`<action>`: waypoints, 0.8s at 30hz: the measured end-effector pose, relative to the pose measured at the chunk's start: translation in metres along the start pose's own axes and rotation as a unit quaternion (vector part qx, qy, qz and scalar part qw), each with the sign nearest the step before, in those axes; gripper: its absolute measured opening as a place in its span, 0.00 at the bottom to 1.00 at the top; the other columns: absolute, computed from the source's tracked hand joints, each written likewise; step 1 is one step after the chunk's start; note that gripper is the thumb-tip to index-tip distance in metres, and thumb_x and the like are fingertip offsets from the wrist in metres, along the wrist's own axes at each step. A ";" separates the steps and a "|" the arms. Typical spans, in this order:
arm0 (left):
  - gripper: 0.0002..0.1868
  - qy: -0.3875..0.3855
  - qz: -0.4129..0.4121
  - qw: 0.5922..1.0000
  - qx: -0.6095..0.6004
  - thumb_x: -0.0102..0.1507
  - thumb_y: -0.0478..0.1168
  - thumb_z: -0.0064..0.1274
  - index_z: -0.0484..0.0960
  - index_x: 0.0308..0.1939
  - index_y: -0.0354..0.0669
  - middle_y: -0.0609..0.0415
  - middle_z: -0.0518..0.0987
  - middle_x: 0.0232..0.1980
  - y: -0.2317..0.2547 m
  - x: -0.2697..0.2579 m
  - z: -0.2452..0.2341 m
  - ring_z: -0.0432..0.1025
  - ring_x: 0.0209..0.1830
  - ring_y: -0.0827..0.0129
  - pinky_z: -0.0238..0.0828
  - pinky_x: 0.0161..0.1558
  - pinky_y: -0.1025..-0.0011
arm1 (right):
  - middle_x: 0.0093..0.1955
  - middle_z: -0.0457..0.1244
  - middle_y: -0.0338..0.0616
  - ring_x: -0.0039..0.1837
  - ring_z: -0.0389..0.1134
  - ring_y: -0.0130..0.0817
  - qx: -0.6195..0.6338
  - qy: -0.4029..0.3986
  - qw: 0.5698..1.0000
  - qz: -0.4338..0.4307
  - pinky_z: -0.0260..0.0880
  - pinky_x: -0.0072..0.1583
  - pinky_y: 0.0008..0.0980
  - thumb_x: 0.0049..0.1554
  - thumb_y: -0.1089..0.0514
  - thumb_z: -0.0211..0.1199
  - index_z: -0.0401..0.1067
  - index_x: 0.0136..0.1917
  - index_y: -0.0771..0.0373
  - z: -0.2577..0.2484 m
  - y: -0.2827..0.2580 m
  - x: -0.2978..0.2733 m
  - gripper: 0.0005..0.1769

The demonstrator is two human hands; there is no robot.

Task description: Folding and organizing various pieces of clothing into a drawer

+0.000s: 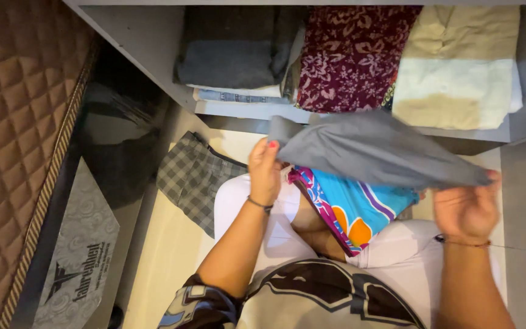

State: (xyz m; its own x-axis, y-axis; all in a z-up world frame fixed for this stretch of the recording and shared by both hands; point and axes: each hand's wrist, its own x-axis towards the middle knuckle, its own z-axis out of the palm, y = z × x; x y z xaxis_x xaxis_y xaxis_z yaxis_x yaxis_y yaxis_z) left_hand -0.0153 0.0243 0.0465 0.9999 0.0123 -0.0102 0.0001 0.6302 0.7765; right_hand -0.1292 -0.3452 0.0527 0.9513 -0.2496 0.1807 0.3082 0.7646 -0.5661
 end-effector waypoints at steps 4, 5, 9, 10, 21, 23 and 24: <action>0.11 -0.057 0.130 0.989 0.032 0.69 0.38 0.51 0.81 0.51 0.34 0.53 0.78 0.55 0.049 -0.030 0.005 0.71 0.53 0.72 0.65 0.55 0.75 | 0.69 0.65 0.41 0.73 0.66 0.44 -0.100 -0.016 0.994 -0.029 0.65 0.73 0.52 0.69 0.58 0.55 0.73 0.53 0.46 -0.009 -0.024 0.009 0.07; 0.13 -0.092 0.159 0.980 0.071 0.68 0.36 0.50 0.81 0.52 0.32 0.50 0.76 0.61 0.052 -0.035 -0.005 0.70 0.61 0.69 0.63 0.63 0.73 | 0.70 0.65 0.40 0.75 0.66 0.43 -0.133 -0.023 0.990 -0.039 0.65 0.77 0.50 0.69 0.59 0.55 0.73 0.51 0.45 -0.018 -0.028 0.013 0.09; 0.14 -0.148 0.095 0.975 0.134 0.65 0.29 0.48 0.78 0.55 0.32 0.42 0.74 0.70 0.033 -0.053 -0.073 0.69 0.70 0.63 0.64 0.71 0.68 | 0.75 0.64 0.47 0.74 0.65 0.39 -0.327 0.058 0.942 0.044 0.65 0.68 0.37 0.63 0.69 0.51 0.74 0.63 0.56 -0.078 -0.014 0.017 0.20; 0.14 -0.151 0.093 0.975 0.136 0.65 0.29 0.48 0.78 0.55 0.32 0.42 0.74 0.70 0.033 -0.051 -0.073 0.69 0.70 0.63 0.64 0.71 0.68 | 0.75 0.64 0.47 0.74 0.65 0.39 -0.326 0.062 0.942 0.041 0.65 0.68 0.37 0.63 0.69 0.51 0.74 0.63 0.56 -0.077 -0.010 0.016 0.20; 0.29 0.016 -0.043 0.945 0.323 0.59 0.26 0.60 0.72 0.65 0.38 0.52 0.72 0.64 0.026 -0.015 -0.040 0.71 0.47 0.74 0.73 0.47 0.76 | 0.63 0.67 0.46 0.60 0.68 0.33 -0.632 -0.061 0.770 -0.059 0.68 0.62 0.25 0.66 0.62 0.62 0.76 0.60 0.63 -0.003 0.027 0.000 0.10; 0.28 0.012 -0.050 0.934 0.353 0.59 0.27 0.60 0.74 0.63 0.37 0.52 0.74 0.61 0.031 -0.017 -0.032 0.71 0.44 0.74 0.73 0.45 0.76 | 0.64 0.67 0.46 0.62 0.68 0.36 -0.665 -0.096 0.736 -0.083 0.66 0.66 0.31 0.63 0.59 0.65 0.75 0.62 0.61 0.018 0.036 -0.004 0.14; 0.27 0.006 -0.055 0.923 0.382 0.59 0.27 0.61 0.75 0.62 0.37 0.52 0.75 0.58 0.034 -0.017 -0.028 0.71 0.42 0.74 0.73 0.42 0.77 | 0.66 0.67 0.47 0.64 0.68 0.40 -0.695 -0.131 0.698 -0.108 0.63 0.71 0.36 0.60 0.57 0.67 0.75 0.63 0.58 0.029 0.040 -0.005 0.18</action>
State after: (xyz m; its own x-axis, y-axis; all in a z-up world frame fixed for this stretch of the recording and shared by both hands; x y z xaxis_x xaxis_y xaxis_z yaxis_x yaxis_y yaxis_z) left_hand -0.0322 0.0672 0.0551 0.9929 -0.0069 -0.1191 0.1178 -0.1021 0.9878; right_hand -0.1219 -0.2959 0.0525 0.9070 -0.0142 0.4209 0.3166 -0.6360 -0.7037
